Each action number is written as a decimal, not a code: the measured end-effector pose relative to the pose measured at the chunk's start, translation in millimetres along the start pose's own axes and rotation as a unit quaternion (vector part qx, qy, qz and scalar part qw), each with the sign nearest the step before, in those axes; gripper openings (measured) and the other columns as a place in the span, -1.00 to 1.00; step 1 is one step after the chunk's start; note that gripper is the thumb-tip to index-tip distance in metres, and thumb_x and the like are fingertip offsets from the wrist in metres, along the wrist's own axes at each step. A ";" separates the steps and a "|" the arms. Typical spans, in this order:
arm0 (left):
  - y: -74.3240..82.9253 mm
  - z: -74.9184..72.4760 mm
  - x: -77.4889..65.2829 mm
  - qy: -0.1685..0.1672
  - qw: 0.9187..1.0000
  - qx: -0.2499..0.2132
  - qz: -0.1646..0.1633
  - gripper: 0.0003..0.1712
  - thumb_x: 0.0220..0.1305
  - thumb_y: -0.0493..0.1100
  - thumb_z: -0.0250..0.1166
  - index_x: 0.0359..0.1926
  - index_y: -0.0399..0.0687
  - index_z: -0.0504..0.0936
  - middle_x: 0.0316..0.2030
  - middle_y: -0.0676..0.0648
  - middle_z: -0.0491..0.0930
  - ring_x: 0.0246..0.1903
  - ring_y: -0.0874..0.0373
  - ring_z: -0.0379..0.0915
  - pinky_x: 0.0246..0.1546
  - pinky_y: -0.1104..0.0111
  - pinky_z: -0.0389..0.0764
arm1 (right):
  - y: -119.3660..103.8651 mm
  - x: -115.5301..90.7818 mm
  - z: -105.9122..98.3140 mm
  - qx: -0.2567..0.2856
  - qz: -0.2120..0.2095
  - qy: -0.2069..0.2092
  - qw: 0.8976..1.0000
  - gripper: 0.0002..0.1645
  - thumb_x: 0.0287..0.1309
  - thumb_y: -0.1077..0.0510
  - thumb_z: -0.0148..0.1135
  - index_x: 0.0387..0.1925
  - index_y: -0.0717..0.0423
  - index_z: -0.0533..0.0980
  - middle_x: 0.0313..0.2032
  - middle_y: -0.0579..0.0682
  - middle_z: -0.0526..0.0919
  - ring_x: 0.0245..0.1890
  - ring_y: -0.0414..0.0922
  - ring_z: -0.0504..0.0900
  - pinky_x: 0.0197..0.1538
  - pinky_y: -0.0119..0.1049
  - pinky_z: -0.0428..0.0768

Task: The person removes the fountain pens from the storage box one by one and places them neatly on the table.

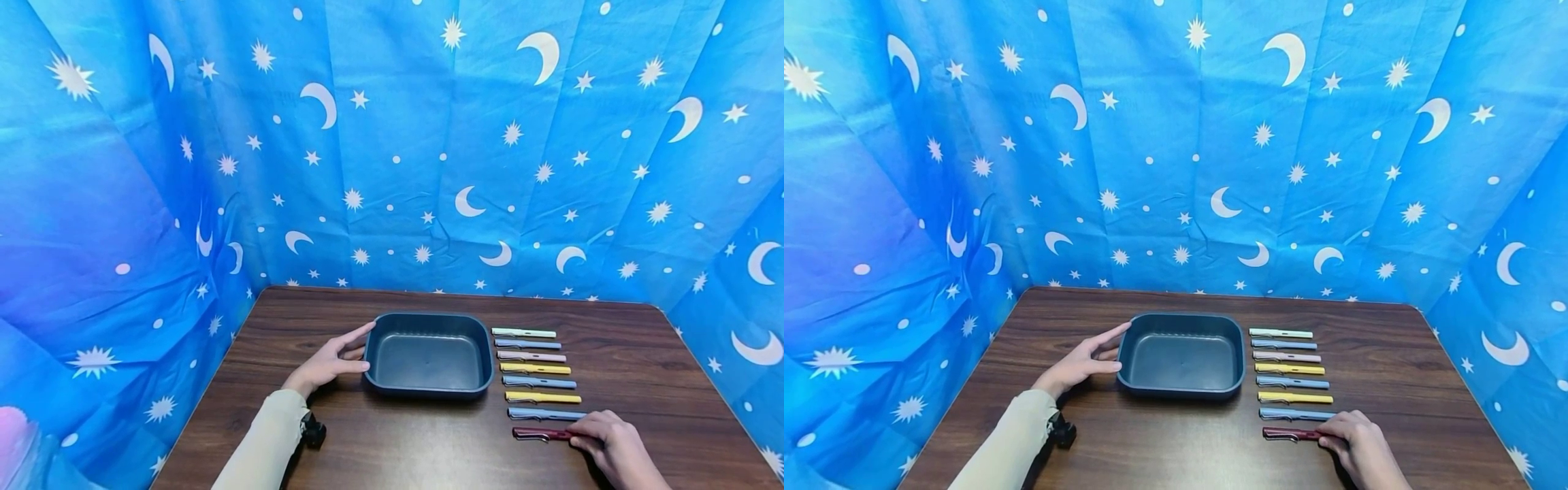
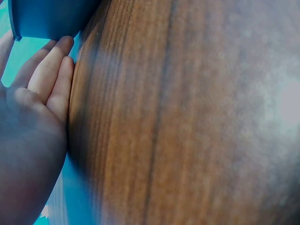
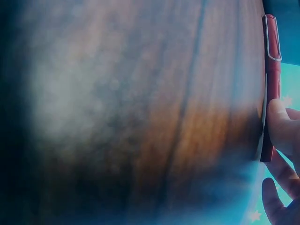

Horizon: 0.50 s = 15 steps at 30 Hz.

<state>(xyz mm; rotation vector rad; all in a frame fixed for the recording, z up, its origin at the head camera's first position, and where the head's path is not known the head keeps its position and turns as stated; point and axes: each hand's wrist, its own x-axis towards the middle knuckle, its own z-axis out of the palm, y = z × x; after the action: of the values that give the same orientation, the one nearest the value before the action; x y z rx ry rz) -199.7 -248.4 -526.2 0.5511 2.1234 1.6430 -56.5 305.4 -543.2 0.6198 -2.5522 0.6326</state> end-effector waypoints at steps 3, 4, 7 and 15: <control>0.3 0.1 0.1 0.001 1.000 0.000 -0.002 -0.07 0.42 -0.09 0.42 0.65 0.42 0.17 0.65 0.03 0.09 0.54 -0.14 0.21 0.51 -0.14 0.25 | -1.1 0.4 0.2 -0.006 0.001 -0.002 1.000 -0.59 -0.24 0.32 0.72 -0.43 -0.24 0.76 -0.38 -0.50 0.64 -0.32 -0.37 0.60 -0.28 -0.50 0.57; 0.2 0.1 0.2 0.001 1.000 0.000 -0.001 -0.08 0.42 -0.09 0.42 0.65 0.42 0.17 0.64 0.02 0.10 0.54 -0.14 0.21 0.51 -0.14 0.25 | -1.4 0.6 0.3 -0.008 0.002 -0.002 1.000 -0.60 -0.23 0.32 0.72 -0.43 -0.24 0.76 -0.38 -0.50 0.64 -0.32 -0.37 0.59 -0.30 -0.46 0.59; 0.7 0.3 -0.1 0.002 1.000 -0.001 0.001 -0.07 0.42 -0.10 0.42 0.65 0.41 0.17 0.64 0.02 0.10 0.54 -0.15 0.21 0.51 -0.14 0.25 | -2.1 1.2 0.5 -0.014 0.003 -0.002 1.000 -0.61 -0.24 0.30 0.73 -0.44 -0.24 0.76 -0.38 -0.50 0.64 -0.32 -0.36 0.59 -0.32 -0.36 0.63; 0.3 0.7 -0.7 0.006 1.000 0.003 0.001 -0.08 0.44 -0.13 0.40 0.66 0.37 0.16 0.65 0.01 0.09 0.54 -0.18 0.20 0.51 -0.19 0.21 | -3.8 3.2 0.7 -0.022 -0.005 0.004 1.000 -0.60 -0.27 0.30 0.74 -0.43 -0.23 0.76 -0.37 -0.51 0.63 -0.32 -0.35 0.60 -0.30 -0.36 0.63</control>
<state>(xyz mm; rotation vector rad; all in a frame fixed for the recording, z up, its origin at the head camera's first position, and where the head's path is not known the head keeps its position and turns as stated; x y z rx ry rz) -198.7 -248.2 -526.0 0.5468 2.1388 1.6460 -57.4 301.1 -540.9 0.6131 -2.5474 0.5717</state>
